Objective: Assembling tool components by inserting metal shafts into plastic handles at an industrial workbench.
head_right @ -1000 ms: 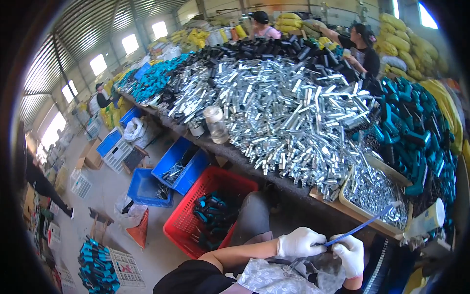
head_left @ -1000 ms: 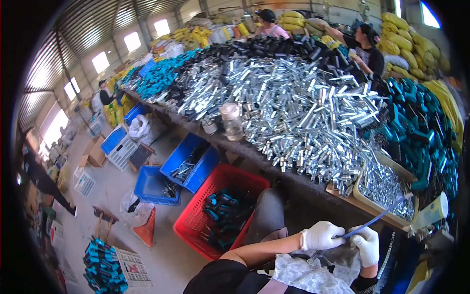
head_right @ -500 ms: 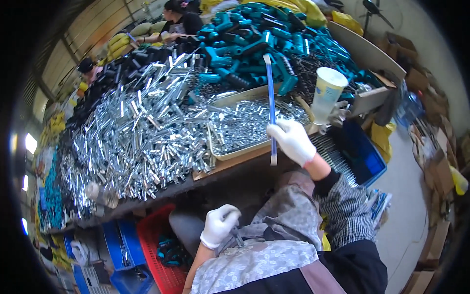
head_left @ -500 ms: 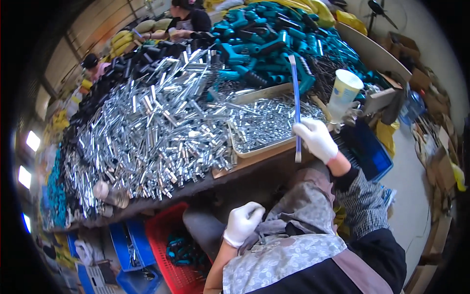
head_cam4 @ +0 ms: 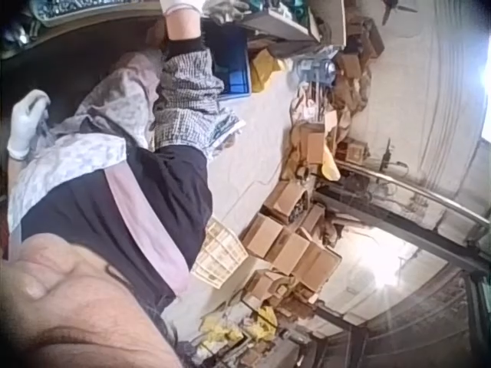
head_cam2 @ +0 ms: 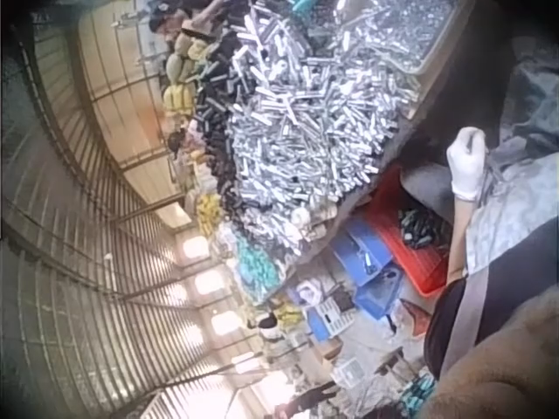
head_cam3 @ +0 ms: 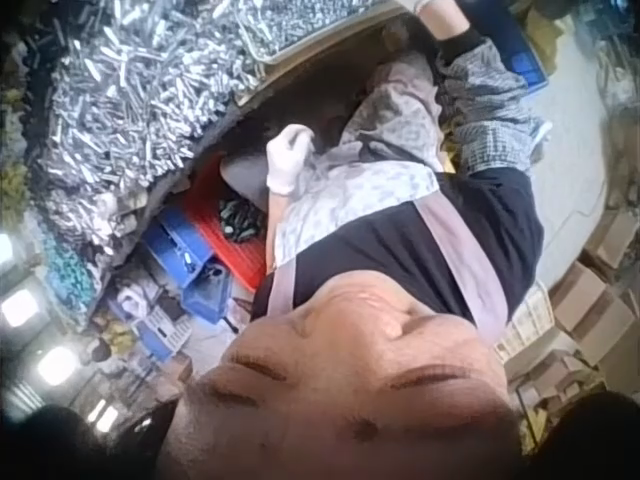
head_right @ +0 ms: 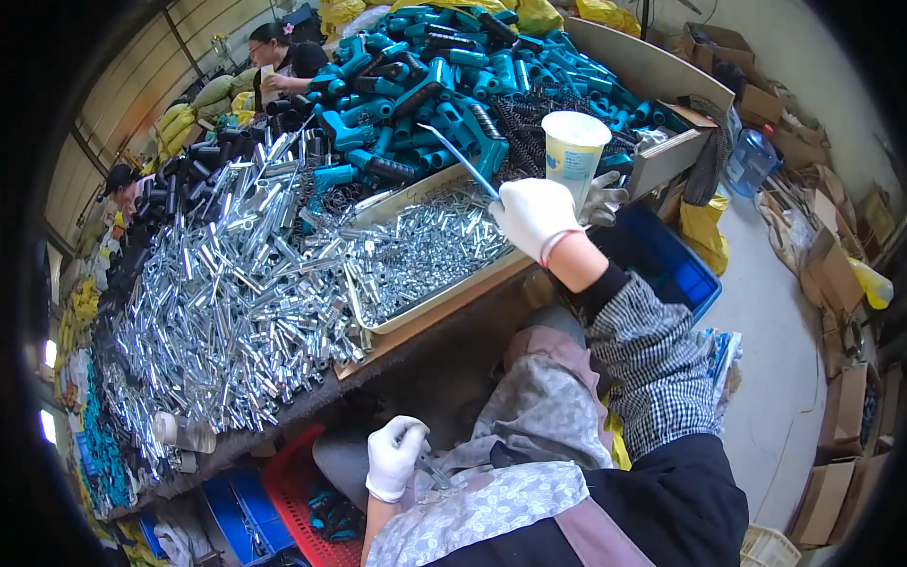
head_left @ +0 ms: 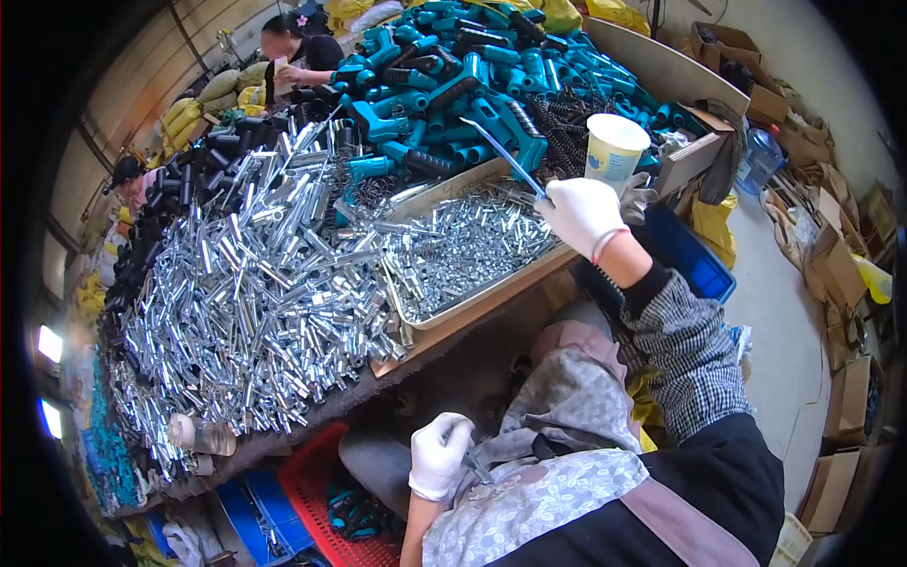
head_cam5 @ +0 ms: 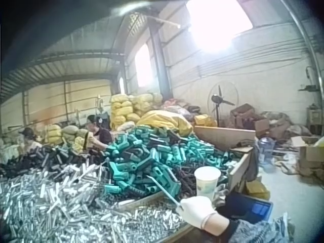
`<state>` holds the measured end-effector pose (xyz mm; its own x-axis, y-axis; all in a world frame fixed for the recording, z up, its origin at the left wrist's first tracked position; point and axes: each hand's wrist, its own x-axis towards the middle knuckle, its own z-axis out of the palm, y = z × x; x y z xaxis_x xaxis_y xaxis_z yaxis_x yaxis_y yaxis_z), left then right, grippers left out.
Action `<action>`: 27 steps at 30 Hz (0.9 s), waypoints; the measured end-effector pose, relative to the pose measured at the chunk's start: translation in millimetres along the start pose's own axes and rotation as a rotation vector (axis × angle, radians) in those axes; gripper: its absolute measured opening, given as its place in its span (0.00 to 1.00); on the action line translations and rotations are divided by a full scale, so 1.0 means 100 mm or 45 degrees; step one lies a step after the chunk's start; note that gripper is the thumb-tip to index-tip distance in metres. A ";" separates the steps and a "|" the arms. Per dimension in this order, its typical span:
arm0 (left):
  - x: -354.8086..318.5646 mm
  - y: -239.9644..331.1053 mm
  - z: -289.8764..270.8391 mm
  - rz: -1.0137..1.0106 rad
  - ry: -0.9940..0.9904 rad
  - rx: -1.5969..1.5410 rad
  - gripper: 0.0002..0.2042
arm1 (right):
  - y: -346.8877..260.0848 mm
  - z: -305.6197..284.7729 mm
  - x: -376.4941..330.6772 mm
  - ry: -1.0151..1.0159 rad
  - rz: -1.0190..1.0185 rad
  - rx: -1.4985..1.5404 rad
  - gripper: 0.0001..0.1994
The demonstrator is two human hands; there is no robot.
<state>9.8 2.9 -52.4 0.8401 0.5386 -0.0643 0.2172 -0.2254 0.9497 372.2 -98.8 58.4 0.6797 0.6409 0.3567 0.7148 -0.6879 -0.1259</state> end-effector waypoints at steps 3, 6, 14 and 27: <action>-0.02 0.05 0.02 0.010 -0.003 -0.015 0.06 | 0.02 0.11 0.26 -0.202 0.057 -0.205 0.11; -0.04 0.07 0.00 -0.047 0.206 -0.241 0.06 | -0.02 0.25 0.35 -0.134 0.010 -0.287 0.07; 0.18 0.23 -0.21 -0.001 0.719 -0.800 0.19 | -0.73 0.06 -0.71 -0.004 -0.685 0.854 0.05; 0.10 0.42 -0.29 0.358 0.212 0.372 0.18 | -1.22 0.13 -1.33 -1.160 0.276 1.779 0.10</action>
<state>12.5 22.5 -4.4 0.8002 0.5416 0.2577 0.1429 -0.5895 0.7950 197.0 -95.7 14.5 0.2883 0.8997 -0.3279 -0.1500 -0.2957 -0.9434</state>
